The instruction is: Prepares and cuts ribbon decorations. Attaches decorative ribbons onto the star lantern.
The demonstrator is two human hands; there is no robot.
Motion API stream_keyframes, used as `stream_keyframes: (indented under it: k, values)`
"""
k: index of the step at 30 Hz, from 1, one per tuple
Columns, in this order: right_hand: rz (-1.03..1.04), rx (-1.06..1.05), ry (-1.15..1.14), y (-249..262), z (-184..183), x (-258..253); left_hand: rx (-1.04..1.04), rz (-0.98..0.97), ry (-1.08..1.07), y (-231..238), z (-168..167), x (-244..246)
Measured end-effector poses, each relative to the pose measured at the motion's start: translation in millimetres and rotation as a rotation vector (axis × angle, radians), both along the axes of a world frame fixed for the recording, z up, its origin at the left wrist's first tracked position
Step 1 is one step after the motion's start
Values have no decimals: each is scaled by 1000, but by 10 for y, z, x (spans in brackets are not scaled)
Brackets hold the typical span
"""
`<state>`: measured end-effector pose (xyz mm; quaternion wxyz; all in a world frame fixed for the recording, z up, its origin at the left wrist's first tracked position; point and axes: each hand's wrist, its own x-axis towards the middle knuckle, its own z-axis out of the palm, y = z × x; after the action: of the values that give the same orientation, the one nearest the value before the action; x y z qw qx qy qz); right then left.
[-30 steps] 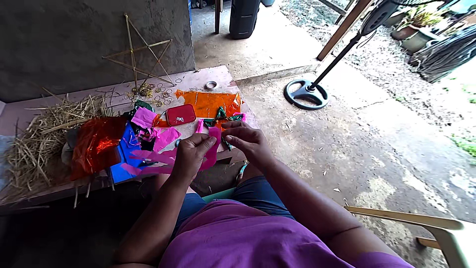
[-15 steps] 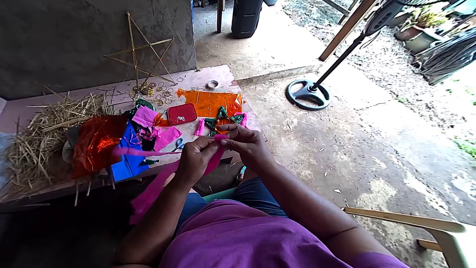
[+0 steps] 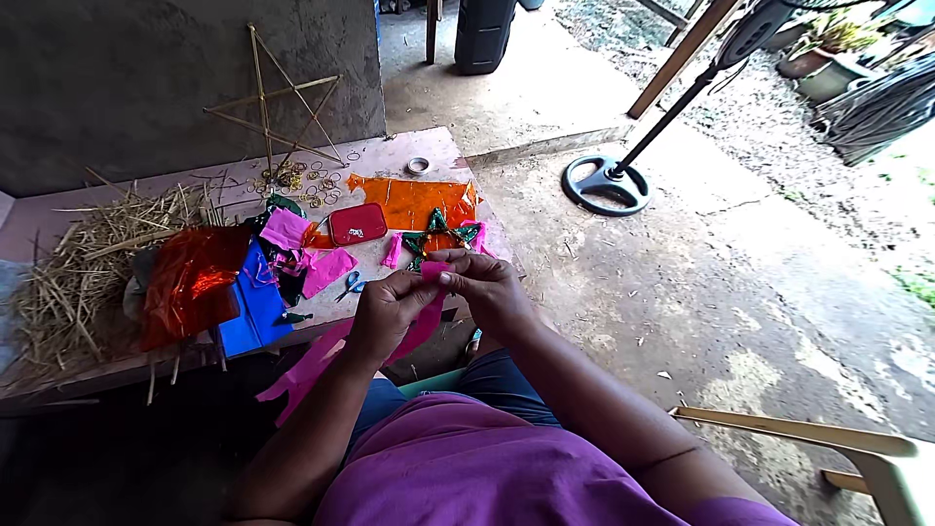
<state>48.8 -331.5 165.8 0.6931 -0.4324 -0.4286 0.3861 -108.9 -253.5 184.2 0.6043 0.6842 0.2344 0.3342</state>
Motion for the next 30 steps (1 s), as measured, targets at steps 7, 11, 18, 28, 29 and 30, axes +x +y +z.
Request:
stream_keyframes:
  k: [7,11,18,28,29,30]
  values:
    - [-13,20,6,8,-48,-1,58,13,55,0,22,10]
    - [-18,8,12,3,-48,-11,84,16,64,13,10,13]
    - [-25,12,-2,-16,-60,-23,90,31,84,5,5,17]
    - [-1,-42,-2,-60,-531,-72,-208,-109,96,14,-403,-58]
    - [-5,-56,-3,-54,-588,-80,-222,-111,100,29,-475,-63]
    - [-10,-72,-13,-42,-642,-83,-229,-107,105,46,-539,-67]
